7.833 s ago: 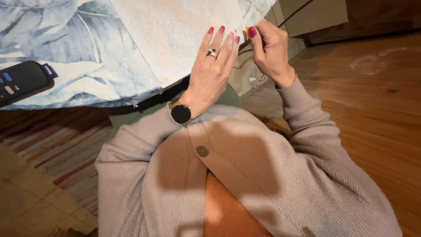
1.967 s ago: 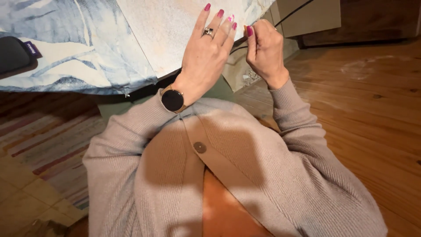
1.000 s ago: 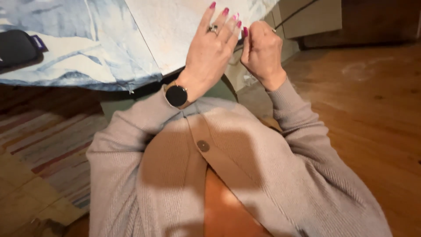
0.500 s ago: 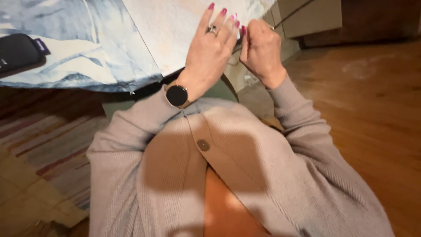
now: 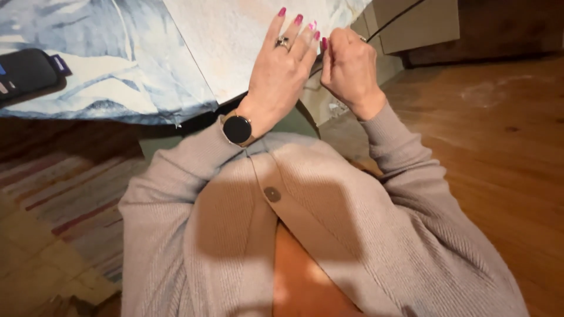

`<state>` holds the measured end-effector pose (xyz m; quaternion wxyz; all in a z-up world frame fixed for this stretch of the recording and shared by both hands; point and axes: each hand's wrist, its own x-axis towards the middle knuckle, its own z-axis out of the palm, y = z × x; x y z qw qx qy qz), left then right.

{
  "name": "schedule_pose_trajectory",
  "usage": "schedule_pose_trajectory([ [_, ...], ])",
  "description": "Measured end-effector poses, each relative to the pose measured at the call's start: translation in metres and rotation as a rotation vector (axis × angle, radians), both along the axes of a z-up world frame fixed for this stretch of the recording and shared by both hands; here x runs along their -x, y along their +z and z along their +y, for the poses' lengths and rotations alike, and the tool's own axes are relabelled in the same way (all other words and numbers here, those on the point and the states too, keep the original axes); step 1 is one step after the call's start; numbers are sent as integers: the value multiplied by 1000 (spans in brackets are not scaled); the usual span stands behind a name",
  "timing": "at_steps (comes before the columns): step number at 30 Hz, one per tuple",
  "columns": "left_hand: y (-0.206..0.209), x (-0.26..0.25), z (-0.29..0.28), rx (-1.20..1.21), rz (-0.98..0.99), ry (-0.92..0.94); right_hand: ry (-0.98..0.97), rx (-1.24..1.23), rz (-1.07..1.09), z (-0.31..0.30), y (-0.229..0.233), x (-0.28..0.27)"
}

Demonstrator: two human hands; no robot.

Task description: Sanding the edges of a small triangular mosaic tile.

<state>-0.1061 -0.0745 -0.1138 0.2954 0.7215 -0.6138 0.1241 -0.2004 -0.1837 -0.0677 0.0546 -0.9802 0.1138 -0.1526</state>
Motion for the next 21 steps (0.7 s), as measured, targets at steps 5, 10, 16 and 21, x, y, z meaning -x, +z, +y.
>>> schedule_pose_trajectory([
  [5,7,-2,0,-13,-9,-10,13,-319,-31,-1,30,6],
  [10,27,-3,4,22,89,-20,65,-766,-92,-8,41,12],
  [16,58,-7,15,-15,368,-98,39,-960,-51,-10,43,11],
  [21,72,-11,20,73,557,-171,80,-1052,-46,-8,51,2],
])
